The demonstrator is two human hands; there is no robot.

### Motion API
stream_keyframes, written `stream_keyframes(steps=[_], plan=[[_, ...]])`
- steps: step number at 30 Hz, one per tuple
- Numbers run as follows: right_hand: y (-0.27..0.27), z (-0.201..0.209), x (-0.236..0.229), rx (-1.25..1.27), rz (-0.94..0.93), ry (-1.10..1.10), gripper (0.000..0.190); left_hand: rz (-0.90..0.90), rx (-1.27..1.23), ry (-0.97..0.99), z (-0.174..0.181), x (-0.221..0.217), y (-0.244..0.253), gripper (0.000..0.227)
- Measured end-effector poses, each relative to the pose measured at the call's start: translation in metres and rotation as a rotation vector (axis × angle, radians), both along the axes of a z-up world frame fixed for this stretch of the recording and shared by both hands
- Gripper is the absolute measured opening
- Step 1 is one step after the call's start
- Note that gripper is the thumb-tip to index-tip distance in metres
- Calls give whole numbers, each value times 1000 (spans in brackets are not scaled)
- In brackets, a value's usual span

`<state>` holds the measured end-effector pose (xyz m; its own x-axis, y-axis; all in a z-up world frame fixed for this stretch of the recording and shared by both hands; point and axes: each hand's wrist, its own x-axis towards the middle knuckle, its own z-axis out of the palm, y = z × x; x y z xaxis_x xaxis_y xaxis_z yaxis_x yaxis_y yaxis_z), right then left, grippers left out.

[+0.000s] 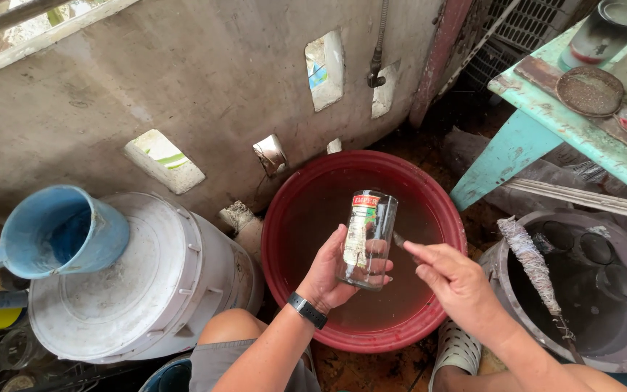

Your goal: Washing and rinsing a glass by hand in a basin of water using a sponge.

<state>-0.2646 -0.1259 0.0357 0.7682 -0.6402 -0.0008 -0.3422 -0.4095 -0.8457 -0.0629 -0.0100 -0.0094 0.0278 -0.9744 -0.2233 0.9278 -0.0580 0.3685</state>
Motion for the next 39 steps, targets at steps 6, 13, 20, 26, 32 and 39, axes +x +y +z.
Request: stream_keyframes(steps=[6,13,20,26,32,39], plan=[[31,10,3,-560,434,-268,31,-17,166,-157,-2,0,-1,80],[-3,-5,1,-442,305,-304,47,-95,138,-96,-4,-2,3,75],[10,6,7,-549,350,-253,37,-50,55,-14,-7,-4,2,70],[-8,-16,13,-459,4,-187,15,-21,220,7,-40,-15,-2,60],[-9,-24,11,-374,17,-122,37,-19,255,-32,-36,-14,-3,60],[2,-12,7,-254,43,-110,37,-4,280,-53,-37,-15,-3,62]])
